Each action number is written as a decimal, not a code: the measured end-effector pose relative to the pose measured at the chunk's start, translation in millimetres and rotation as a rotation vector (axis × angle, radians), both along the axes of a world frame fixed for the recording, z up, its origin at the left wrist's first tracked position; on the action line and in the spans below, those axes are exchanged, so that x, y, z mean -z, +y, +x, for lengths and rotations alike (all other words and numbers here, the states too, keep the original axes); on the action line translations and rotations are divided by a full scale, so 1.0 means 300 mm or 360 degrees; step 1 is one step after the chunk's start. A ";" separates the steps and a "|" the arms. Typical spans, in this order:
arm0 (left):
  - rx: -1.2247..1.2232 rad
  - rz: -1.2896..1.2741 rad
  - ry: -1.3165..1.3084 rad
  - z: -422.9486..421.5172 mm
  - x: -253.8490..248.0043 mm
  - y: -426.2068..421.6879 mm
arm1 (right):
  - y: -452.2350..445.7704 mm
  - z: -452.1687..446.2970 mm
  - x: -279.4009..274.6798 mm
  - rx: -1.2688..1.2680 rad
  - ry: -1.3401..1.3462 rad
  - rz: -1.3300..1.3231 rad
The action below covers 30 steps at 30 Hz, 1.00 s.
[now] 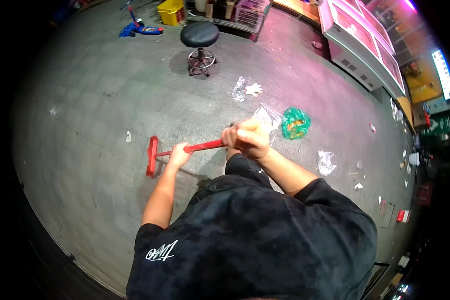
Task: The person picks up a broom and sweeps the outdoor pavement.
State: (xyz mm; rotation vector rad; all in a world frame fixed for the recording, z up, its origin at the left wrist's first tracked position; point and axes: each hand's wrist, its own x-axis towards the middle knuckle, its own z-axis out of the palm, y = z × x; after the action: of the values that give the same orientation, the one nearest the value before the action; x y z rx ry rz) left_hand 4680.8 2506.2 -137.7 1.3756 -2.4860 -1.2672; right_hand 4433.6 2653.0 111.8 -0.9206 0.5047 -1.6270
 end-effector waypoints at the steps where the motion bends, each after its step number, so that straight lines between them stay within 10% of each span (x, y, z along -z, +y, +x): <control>1: -0.0056 -0.0211 0.0244 -0.029 0.060 -0.031 | -0.042 -0.029 0.012 -0.0075 0.0126 -0.0091; 7: 0.0218 -0.0256 0.0211 -0.392 0.032 -0.407 | -0.363 -0.369 -0.007 -0.0344 0.0195 -0.0402; 18: 0.0834 -0.0192 0.0500 -1.587 0.172 -0.764 | -0.563 -1.146 0.027 0.0653 0.0806 0.0133; 24: 0.1349 0.0120 0.0747 -2.185 0.168 -0.605 | -0.588 -1.357 -0.110 0.1060 0.1329 0.0240; 25: 0.0974 0.0990 0.0706 -2.279 0.290 -0.547 | -0.606 -1.376 -0.132 0.1082 0.1333 0.0230; 27: 0.1130 0.0989 0.0706 -2.370 0.257 -0.580 | -0.658 -1.418 -0.195 0.0957 0.1494 0.0058; 28: 0.1633 0.0111 0.0725 -2.373 0.052 -0.609 | -0.677 -1.434 -0.228 0.0866 0.1601 -0.0012; 30: 0.1886 -0.0037 0.0674 -2.420 -0.118 -0.667 | -0.720 -1.458 -0.299 0.0780 0.1366 -0.0176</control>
State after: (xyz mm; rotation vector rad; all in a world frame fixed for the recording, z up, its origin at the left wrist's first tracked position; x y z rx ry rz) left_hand 3954.9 2306.2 -102.2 -0.5392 -2.8967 -1.3523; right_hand 3996.0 2437.0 201.3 -1.6784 1.3159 -1.6310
